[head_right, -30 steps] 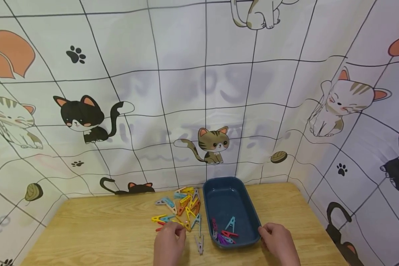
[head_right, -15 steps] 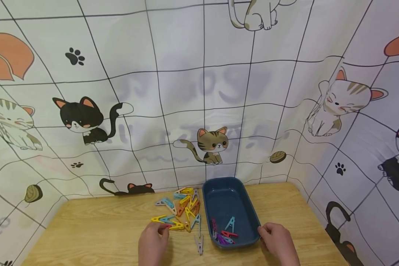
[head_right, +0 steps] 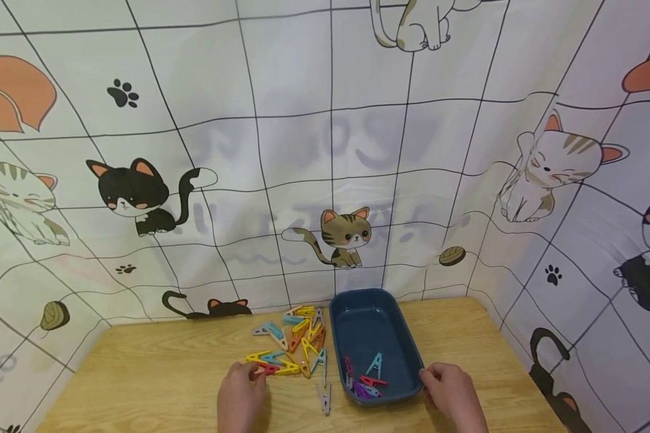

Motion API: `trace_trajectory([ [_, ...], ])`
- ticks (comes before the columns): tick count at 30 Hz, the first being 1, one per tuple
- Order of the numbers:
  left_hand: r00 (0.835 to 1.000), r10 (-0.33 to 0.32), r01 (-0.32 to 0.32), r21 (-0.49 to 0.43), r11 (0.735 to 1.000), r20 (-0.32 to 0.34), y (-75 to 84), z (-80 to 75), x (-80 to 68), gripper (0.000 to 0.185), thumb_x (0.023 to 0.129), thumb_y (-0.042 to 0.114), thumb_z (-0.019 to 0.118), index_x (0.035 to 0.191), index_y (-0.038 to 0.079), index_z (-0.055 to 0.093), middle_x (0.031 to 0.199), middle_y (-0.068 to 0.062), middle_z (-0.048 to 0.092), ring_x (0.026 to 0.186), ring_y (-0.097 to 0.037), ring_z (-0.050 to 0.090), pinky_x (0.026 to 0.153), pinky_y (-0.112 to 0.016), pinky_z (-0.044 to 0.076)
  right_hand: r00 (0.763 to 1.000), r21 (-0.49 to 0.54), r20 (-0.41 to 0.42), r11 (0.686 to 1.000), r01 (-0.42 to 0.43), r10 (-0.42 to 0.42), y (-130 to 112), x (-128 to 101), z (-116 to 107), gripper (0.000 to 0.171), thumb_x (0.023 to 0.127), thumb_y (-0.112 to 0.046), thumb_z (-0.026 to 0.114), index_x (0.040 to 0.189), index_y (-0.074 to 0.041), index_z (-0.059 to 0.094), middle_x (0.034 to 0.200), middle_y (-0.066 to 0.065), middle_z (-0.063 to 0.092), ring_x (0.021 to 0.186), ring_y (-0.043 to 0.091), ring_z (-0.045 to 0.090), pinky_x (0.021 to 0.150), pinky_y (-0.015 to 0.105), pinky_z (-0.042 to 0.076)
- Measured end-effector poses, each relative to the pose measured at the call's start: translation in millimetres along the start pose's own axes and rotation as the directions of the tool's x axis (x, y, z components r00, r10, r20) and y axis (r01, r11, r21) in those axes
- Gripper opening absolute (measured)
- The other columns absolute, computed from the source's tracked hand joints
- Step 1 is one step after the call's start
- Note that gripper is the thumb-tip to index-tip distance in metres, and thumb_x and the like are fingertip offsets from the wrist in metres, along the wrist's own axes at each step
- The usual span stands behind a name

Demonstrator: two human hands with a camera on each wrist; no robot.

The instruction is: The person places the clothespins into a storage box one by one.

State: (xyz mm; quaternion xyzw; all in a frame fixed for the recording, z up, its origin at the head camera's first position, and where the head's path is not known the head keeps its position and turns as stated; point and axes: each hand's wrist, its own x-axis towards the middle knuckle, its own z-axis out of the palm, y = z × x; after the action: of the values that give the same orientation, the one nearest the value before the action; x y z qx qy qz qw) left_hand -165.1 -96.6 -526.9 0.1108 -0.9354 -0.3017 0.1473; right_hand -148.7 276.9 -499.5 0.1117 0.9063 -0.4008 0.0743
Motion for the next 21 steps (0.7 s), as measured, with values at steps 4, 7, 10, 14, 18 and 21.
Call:
trace_trajectory([
  [4, 1.0, 0.006, -0.006, 0.02, 1.0, 0.008, -4.2, 1.3, 1.4, 0.019, 0.078, -0.002, 0.081, 0.095, -0.007, 0.076, 0.079, -0.009, 0.058, 0.071, -0.022, 0.06, 0.063, -0.04, 0.052, 1.0, -0.008, -0.001, 1.0, 0.004, -0.004, 0, 0, 0, 0.029, 0.104, -0.017, 0.058, 0.078, -0.006, 0.065, 0.066, 0.001, 0.061, 0.062, 0.018, 0.056, 0.061, 0.034, 0.046],
  [7, 1.0, 0.008, -0.009, 0.043, 0.999, 0.018, -7.1, 1.5, 1.0, 0.016, 0.078, -0.002, 0.08, 0.093, -0.006, 0.075, 0.078, -0.009, 0.057, 0.069, -0.022, 0.058, 0.061, -0.04, 0.05, 1.0, -0.012, -0.002, 1.0, 0.009, -0.009, 1, 0, 0, 0.029, 0.104, -0.017, 0.058, 0.077, -0.006, 0.065, 0.065, 0.001, 0.06, 0.061, 0.018, 0.056, 0.061, 0.034, 0.045],
  [10, 0.999, 0.006, -0.008, 0.063, 0.998, 0.034, -9.8, 1.8, 0.7, 0.012, 0.079, -0.001, 0.08, 0.089, -0.004, 0.075, 0.078, -0.009, 0.056, 0.067, -0.022, 0.056, 0.06, -0.039, 0.047, 1.0, -0.009, -0.003, 1.0, 0.01, -0.011, 1, 0, 0, 0.03, 0.104, -0.017, 0.058, 0.077, -0.006, 0.065, 0.065, 0.001, 0.06, 0.061, 0.018, 0.056, 0.061, 0.034, 0.045],
  [14, 0.998, -0.011, 0.007, 0.07, 0.998, 0.061, -11.5, 2.2, 1.2, 0.009, 0.08, 0.0, 0.08, 0.085, -0.002, 0.073, 0.077, -0.008, 0.056, 0.067, -0.021, 0.055, 0.06, -0.039, 0.047, 1.0, -0.003, -0.006, 1.0, 0.009, -0.009, 0, 0, 0, 0.029, 0.103, -0.016, 0.058, 0.077, -0.005, 0.065, 0.065, 0.001, 0.061, 0.061, 0.018, 0.056, 0.061, 0.034, 0.046],
  [18, 0.998, -0.015, 0.01, 0.076, 0.997, 0.065, -11.6, 2.0, 0.6, 0.009, 0.079, -0.002, 0.079, 0.077, -0.001, 0.071, 0.074, -0.008, 0.055, 0.066, -0.022, 0.055, 0.059, -0.04, 0.048, 1.0, -0.005, -0.006, 1.0, 0.008, -0.008, 0, 0, 0, 0.029, 0.103, -0.016, 0.058, 0.077, -0.005, 0.065, 0.065, 0.001, 0.061, 0.061, 0.018, 0.056, 0.06, 0.034, 0.046],
  [21, 0.998, -0.019, 0.013, 0.084, 0.996, 0.065, -11.8, 2.3, 0.0, 0.014, 0.079, -0.004, 0.078, 0.072, 0.002, 0.067, 0.072, -0.007, 0.053, 0.064, -0.022, 0.054, 0.058, -0.04, 0.046, 1.0, -0.007, -0.005, 1.0, 0.009, -0.009, 0, -1, 0, 0.029, 0.103, -0.016, 0.058, 0.077, -0.006, 0.065, 0.065, 0.001, 0.061, 0.061, 0.018, 0.056, 0.061, 0.034, 0.046],
])
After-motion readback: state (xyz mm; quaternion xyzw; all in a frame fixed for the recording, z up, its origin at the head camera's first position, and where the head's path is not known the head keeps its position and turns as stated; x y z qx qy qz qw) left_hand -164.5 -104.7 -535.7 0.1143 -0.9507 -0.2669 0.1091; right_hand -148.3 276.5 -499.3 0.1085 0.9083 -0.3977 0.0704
